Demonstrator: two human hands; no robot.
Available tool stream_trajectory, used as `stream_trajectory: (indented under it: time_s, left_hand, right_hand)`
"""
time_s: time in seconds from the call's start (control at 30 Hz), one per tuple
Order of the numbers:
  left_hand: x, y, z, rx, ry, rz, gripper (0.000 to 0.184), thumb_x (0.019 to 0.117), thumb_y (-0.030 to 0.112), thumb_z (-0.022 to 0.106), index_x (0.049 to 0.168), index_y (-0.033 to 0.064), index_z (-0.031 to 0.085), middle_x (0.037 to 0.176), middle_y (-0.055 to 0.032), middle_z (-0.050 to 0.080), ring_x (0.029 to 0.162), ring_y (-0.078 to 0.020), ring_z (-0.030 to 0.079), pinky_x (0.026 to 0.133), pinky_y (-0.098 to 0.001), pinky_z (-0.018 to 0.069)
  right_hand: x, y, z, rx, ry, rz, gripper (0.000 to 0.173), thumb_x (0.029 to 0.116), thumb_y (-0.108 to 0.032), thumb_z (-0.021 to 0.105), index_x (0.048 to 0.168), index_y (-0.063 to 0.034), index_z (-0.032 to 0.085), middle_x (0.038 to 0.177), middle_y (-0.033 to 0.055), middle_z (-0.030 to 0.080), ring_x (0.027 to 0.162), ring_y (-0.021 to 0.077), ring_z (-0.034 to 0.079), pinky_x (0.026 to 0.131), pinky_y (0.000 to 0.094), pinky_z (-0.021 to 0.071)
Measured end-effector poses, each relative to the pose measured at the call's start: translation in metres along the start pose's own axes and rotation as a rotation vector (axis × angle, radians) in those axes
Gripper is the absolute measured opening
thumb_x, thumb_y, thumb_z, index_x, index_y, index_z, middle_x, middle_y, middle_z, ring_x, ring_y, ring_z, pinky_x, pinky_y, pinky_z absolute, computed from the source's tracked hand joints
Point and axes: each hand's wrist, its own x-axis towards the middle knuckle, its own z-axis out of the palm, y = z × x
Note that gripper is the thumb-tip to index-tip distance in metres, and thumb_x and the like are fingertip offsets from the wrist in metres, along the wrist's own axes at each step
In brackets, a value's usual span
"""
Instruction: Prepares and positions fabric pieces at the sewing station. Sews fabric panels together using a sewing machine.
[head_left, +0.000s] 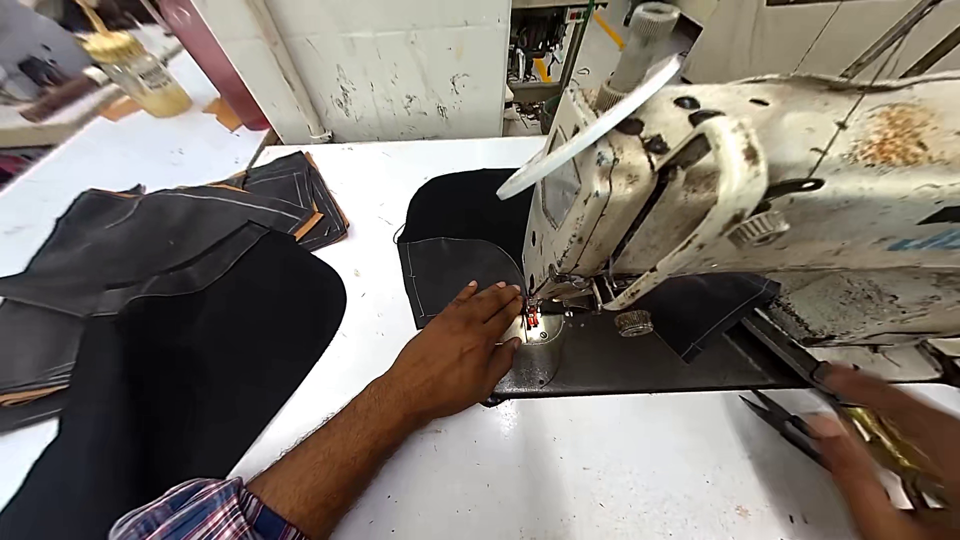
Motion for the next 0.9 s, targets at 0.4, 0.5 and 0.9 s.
stream_trajectory:
  time_s: [0.4,0.5,0.9]
  left_hand:
    - [-0.003,0.002,0.007,0.126,0.149,0.001,0.050,0.1073,0.038,0.038,0.135,0.0068,0.066,0.143,-0.0070,0.062,0.141,-0.0216,0.051,0.122,-0.0470,0.0347]
    - [-0.009,0.024,0.009,0.102,0.240,0.155,0.032,0.1050,0.023,0.048,0.112,0.0071,0.075,0.117,-0.0081,0.073,0.116,-0.0222,0.068,0.103,-0.0397,0.0535]
    - [-0.006,0.074,0.025,-0.111,-0.115,0.049,0.063,0.1108,0.048,0.030,0.150,0.0025,0.049,0.159,-0.0118,0.047,0.151,-0.0227,0.038,0.125,-0.0392,0.0276]
  right_hand:
    - [0.050,-0.090,0.078,0.100,0.116,-0.261,0.033,0.1056,-0.033,0.051,0.115,-0.0154,0.077,0.120,0.0005,0.074,0.112,0.0152,0.069,0.093,0.0318,0.0586]
    - [0.042,-0.073,0.059,-0.019,0.156,-0.142,0.026,0.1004,-0.021,0.054,0.105,-0.0116,0.078,0.109,0.0052,0.076,0.103,0.0220,0.073,0.086,0.0391,0.0611]
    - [0.009,-0.020,0.043,-0.080,0.052,-0.024,0.038,0.0971,-0.015,0.050,0.128,-0.0102,0.072,0.110,0.0175,0.065,0.102,0.0370,0.065,0.087,0.0506,0.0556]
